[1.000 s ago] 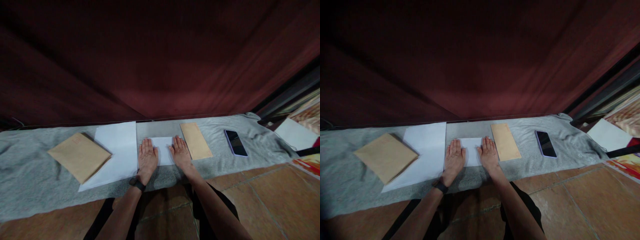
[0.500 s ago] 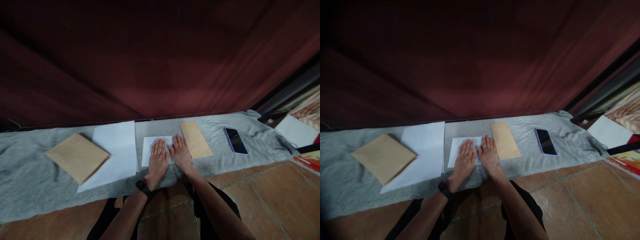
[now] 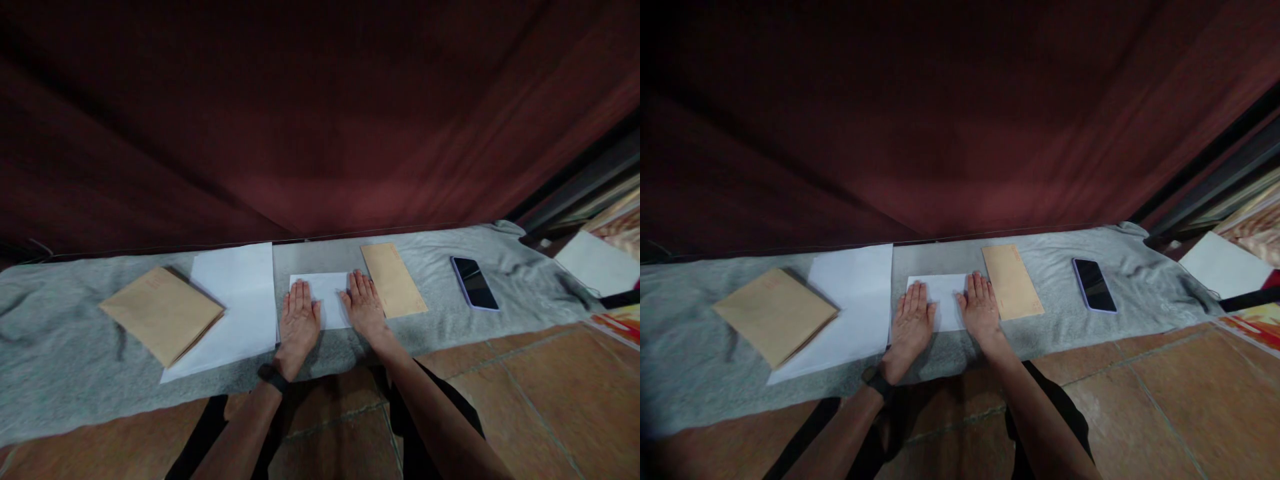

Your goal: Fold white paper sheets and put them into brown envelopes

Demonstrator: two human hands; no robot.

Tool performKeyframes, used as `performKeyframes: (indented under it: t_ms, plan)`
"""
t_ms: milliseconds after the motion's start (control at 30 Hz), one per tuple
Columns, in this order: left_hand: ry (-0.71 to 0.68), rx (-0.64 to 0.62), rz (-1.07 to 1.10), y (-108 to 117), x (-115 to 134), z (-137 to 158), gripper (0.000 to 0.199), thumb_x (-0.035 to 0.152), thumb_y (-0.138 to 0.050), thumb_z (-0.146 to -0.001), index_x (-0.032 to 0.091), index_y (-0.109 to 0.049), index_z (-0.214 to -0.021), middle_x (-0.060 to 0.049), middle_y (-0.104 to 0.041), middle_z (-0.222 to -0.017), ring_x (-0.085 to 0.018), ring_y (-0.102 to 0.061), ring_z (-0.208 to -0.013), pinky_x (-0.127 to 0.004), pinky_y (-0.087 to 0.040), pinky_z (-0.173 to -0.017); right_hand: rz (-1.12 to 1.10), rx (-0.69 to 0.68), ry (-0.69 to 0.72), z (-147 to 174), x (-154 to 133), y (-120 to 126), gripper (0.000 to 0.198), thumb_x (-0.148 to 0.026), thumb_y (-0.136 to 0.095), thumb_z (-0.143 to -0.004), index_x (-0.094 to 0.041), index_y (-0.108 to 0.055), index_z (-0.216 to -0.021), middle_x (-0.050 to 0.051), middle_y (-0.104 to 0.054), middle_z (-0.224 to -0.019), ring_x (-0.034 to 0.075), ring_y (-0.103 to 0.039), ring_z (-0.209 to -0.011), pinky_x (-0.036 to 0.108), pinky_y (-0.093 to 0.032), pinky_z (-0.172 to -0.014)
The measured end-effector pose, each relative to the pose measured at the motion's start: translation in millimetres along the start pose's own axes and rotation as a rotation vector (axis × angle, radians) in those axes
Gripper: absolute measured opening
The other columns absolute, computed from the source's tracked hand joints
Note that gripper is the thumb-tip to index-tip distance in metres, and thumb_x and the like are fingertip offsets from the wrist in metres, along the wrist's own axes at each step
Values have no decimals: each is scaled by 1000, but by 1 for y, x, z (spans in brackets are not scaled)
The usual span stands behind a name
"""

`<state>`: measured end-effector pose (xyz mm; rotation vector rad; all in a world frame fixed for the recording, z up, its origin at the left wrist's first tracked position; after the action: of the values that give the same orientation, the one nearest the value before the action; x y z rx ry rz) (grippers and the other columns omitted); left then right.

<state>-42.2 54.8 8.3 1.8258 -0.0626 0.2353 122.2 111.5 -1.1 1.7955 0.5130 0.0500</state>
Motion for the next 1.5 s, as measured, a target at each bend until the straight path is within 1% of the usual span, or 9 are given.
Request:
performKeyframes:
  t_ms: [167, 300, 433, 633, 867, 1067, 1200, 1300, 1500]
  plan:
    - [3, 23, -10, 11, 6, 4, 59, 25, -30, -99, -1, -35, -152, -23, -36, -159, -30, -24, -152, -53, -23, -124, -60, -28, 49, 6, -24, 17, 61, -39, -29, -107, -4, -29, -157, 18, -29, -163, 29, -25, -152, 51, -25, -123]
    - [-183, 1, 38, 11, 30, 24, 63, 19, -31, -98, 10, -21, -159, -16, -28, -164, -27, -21, -154, -52, -24, -124, -215, -118, 223, 26, -58, 21, 58, -39, -22, -108, -12, -25, -159, 10, -29, -164, 20, -23, -153, 43, -27, -124]
    - [-261, -57, 31, -1, 36, 44, 68, 20, -37, -97, 11, -13, -161, -18, -27, -164, -28, -23, -153, -50, -26, -124, -258, -169, 287, 45, -69, 17, 58, -40, -24, -108, -13, -25, -159, 10, -34, -162, 19, -27, -152, 41, -27, -125]
    - [-230, -23, 3, -2, 23, 51, 64, 16, -32, -97, 7, -20, -159, -18, -29, -163, -26, -20, -154, -48, -27, -123, -156, -84, 281, 53, -57, 11, 62, -44, -33, -106, -12, -26, -159, 14, -37, -160, 23, -31, -150, 46, -28, -124]
    - [-103, 1, 18, 10, 4, 53, 62, 35, -36, -101, 2, -32, -153, -23, -35, -159, -30, -27, -151, -50, -32, -121, -45, -40, 198, 53, -24, 10, 68, -48, -35, -105, -6, -29, -157, 19, -36, -160, 29, -32, -150, 48, -31, -121]
    - [-56, 52, 40, 24, -2, 60, 63, 34, -34, -102, 3, -26, -156, -24, -36, -158, -32, -29, -151, -54, -33, -120, -9, -45, 126, 55, -10, 13, 66, -45, -35, -105, -9, -25, -159, 18, -33, -161, 30, -32, -149, 49, -30, -121]
    - [-111, 62, 90, 27, 23, 44, 61, 30, -31, -102, 5, -23, -158, -20, -31, -162, -28, -21, -153, -52, -29, -123, -24, -51, 86, 37, -17, 19, 62, -41, -32, -106, -9, -27, -158, 15, -31, -163, 28, -29, -151, 48, -27, -122]
    - [-141, 5, 144, 15, 40, 17, 59, 29, -24, -103, 5, -26, -157, -17, -30, -163, -25, -22, -153, -48, -29, -124, -42, -85, 101, 15, -26, 19, 58, -35, -28, -106, -9, -28, -158, 13, -28, -164, 26, -25, -152, 47, -26, -123]
    - [-94, -84, 144, -13, 41, -23, 60, 37, -23, -104, 5, -39, -152, -17, -39, -158, -25, -28, -151, -47, -28, -124, -38, -142, 129, -6, -37, -1, 56, -18, -30, -101, -10, -33, -156, 12, -33, -162, 23, -27, -152, 46, -24, -124]
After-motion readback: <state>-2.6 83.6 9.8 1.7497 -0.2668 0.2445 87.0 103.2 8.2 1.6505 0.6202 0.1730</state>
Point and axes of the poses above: each hand's wrist, its own z-axis away from the middle knuckle, its own y-axis out of the back of the hand, x = y × z, the point moved 6 cm from there along -z, towards the middle knuckle
